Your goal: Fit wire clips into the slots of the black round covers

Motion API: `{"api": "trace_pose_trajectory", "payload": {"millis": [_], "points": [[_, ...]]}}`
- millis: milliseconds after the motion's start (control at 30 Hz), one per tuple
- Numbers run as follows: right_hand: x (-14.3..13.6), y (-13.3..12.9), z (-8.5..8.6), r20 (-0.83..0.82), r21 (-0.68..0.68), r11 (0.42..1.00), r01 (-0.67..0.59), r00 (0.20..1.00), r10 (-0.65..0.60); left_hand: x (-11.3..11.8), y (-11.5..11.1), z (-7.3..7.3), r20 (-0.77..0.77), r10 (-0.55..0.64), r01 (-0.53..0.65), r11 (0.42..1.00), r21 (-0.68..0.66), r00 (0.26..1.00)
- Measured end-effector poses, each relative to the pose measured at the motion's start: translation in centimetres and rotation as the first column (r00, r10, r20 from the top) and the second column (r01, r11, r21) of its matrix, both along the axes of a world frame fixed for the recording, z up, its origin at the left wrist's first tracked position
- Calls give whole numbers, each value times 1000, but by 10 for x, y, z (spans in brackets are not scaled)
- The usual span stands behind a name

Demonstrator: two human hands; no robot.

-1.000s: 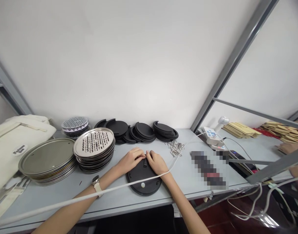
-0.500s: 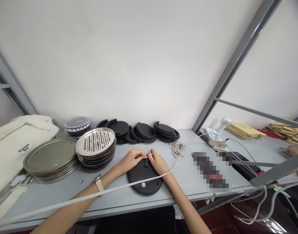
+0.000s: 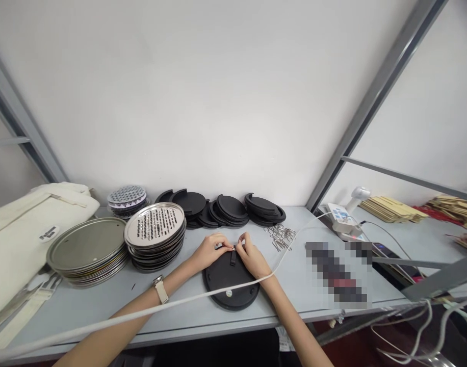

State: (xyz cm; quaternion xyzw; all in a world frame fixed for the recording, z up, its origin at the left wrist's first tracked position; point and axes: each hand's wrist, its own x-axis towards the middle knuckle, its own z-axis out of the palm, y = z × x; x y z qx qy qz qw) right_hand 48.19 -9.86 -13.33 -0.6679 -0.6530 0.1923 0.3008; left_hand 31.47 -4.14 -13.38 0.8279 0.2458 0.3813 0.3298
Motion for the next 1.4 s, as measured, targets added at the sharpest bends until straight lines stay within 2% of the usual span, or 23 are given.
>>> {"api": "trace_pose_trajectory", "payload": {"millis": [300, 633, 967, 1233, 1400], "points": [[-3, -4, 5, 38, 89, 996, 9, 999, -12, -2, -2, 7, 10, -34, 33, 998, 43, 999], [-6, -4, 8, 144, 42, 999, 1, 990, -7, -2, -3, 9, -6, -29, 29, 997, 75, 1000], [-6, -3, 7, 121, 38, 999, 16, 992, -21, -2, 1, 3, 38, -39, 39, 999, 18, 999], [-5, -3, 6, 43, 65, 998, -6, 999, 3, -9, 0, 13, -26, -101, 102, 994, 28, 995], [-5, -3, 6, 41, 68, 998, -3, 999, 0, -9, -1, 15, -30, -52, 52, 999, 0, 998]]}}
